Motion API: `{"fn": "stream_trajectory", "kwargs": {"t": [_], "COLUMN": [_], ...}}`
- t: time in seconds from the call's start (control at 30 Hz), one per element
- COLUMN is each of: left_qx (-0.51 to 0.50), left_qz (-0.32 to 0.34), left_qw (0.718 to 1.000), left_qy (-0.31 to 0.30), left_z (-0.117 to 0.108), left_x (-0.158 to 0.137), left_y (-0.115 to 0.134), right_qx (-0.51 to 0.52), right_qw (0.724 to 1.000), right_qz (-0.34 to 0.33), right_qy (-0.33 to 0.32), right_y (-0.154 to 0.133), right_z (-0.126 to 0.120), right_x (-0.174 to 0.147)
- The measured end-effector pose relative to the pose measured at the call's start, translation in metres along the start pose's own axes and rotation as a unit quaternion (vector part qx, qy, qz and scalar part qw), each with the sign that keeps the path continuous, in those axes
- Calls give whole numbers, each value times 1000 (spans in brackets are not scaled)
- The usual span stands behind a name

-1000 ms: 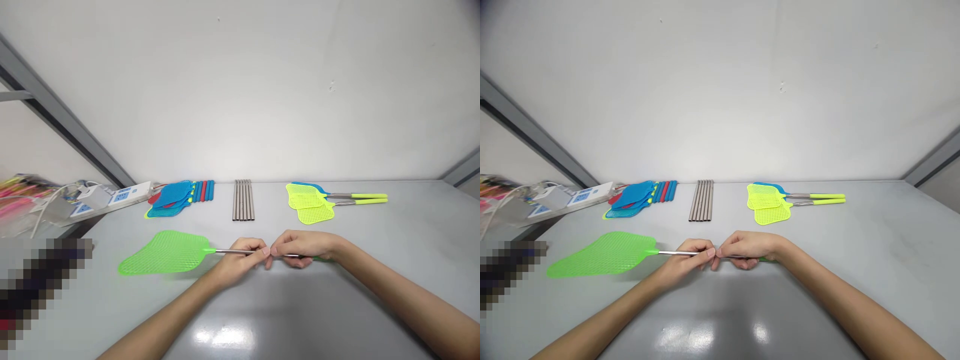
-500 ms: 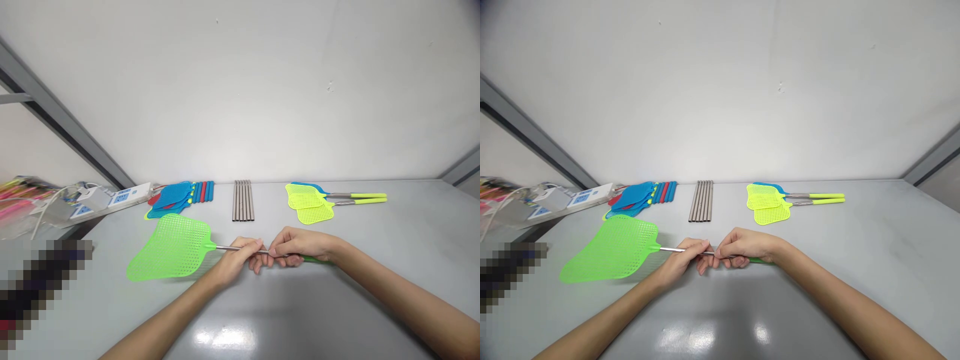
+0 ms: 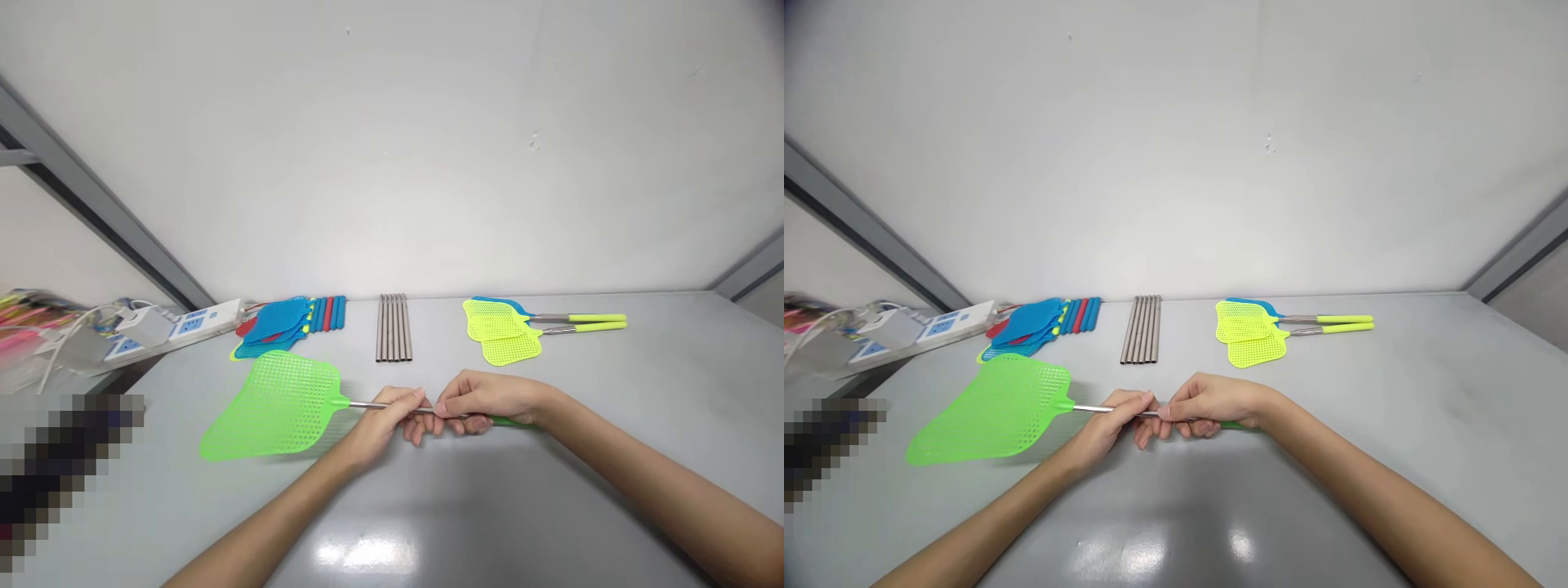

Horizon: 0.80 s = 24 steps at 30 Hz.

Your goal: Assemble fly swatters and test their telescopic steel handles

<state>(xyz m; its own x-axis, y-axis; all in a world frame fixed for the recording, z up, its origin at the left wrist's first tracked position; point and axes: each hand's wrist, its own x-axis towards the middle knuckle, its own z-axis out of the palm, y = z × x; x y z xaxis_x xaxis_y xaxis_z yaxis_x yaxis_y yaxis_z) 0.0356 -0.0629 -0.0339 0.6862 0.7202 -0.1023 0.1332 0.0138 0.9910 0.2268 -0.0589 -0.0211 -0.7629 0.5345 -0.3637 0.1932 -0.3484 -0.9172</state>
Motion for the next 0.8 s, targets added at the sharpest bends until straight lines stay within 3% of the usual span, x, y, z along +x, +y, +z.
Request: {"fn": "stream_trajectory", "kwargs": {"t": [0.17, 0.43, 0.8], "left_qx": [17, 6, 21], "left_qz": [-19, -16, -3], "left_qw": [999, 1000, 1000], "left_qy": [21, 16, 21], "left_z": [2, 2, -2], "left_x": [0, 0, 2], "left_y": [1, 0, 1], "right_qx": [-46, -41, -93], "right_qw": [998, 997, 994], "right_qz": [37, 56, 35], "right_qy": [34, 32, 56], "right_y": [-3, -5, -14], "right_z": [5, 5, 5], "right_x": [0, 0, -6]}}
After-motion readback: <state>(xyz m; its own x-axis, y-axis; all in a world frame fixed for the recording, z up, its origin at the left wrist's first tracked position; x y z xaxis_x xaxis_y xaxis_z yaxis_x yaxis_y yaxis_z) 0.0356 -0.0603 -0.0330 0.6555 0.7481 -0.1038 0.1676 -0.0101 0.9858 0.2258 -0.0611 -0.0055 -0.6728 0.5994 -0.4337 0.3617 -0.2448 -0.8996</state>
